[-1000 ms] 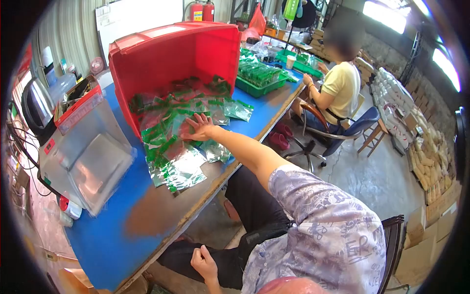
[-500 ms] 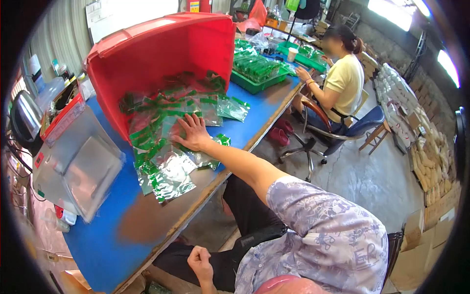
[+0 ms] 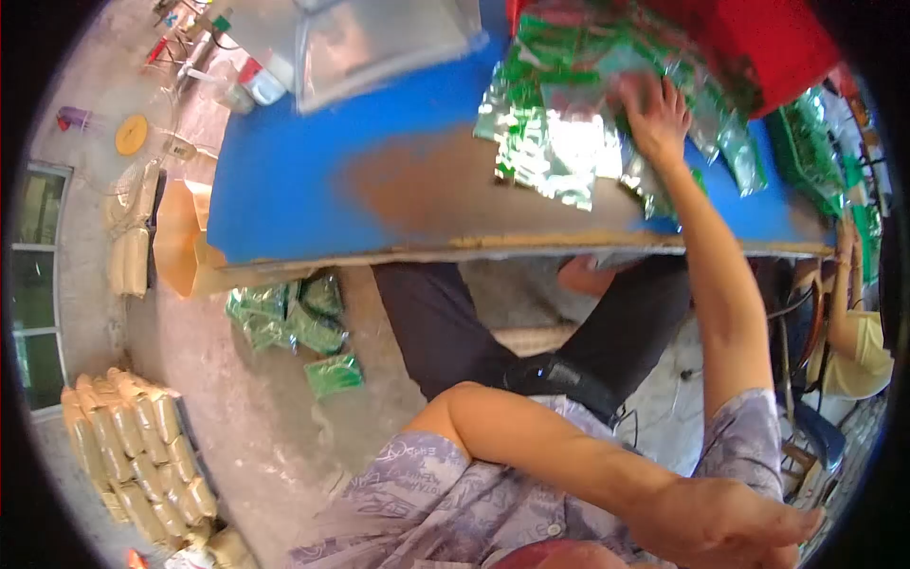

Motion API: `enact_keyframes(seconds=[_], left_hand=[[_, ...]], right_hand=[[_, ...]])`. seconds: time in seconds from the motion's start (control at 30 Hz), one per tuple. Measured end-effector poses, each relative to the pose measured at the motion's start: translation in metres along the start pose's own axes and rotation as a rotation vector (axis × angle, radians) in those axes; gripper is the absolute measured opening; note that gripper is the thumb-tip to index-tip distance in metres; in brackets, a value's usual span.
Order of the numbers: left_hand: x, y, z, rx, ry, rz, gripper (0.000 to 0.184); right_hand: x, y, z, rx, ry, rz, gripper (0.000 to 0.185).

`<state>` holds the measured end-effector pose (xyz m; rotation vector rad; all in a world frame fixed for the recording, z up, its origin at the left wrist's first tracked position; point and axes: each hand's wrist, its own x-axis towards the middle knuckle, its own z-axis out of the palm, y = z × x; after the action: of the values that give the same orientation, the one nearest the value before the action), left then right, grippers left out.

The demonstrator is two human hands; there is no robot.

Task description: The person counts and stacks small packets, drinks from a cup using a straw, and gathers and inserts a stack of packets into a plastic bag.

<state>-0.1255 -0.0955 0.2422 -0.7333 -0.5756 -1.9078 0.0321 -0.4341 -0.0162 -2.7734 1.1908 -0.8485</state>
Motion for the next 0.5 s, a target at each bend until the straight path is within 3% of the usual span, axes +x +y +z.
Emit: enact_keyframes(seconds=[0.17,0.23,0.5], left_hand=[[0.014,-0.031,-0.005,-0.118,-0.026,0.054,0.056],[0.015,-0.038,-0.005,-0.13,-0.02,0.079,0.056],[0.019,-0.054,0.0,-0.171,-0.024,0.095,0.056]], right_hand=[[0.003,0.009,0.008,-0.024,0.088,-0.041,0.087],[-0.003,-0.021,-0.03,0.07,-0.113,0.092,0.085],[-0.006,-0.017,-0.028,0.073,-0.038,0.058,0.081]])
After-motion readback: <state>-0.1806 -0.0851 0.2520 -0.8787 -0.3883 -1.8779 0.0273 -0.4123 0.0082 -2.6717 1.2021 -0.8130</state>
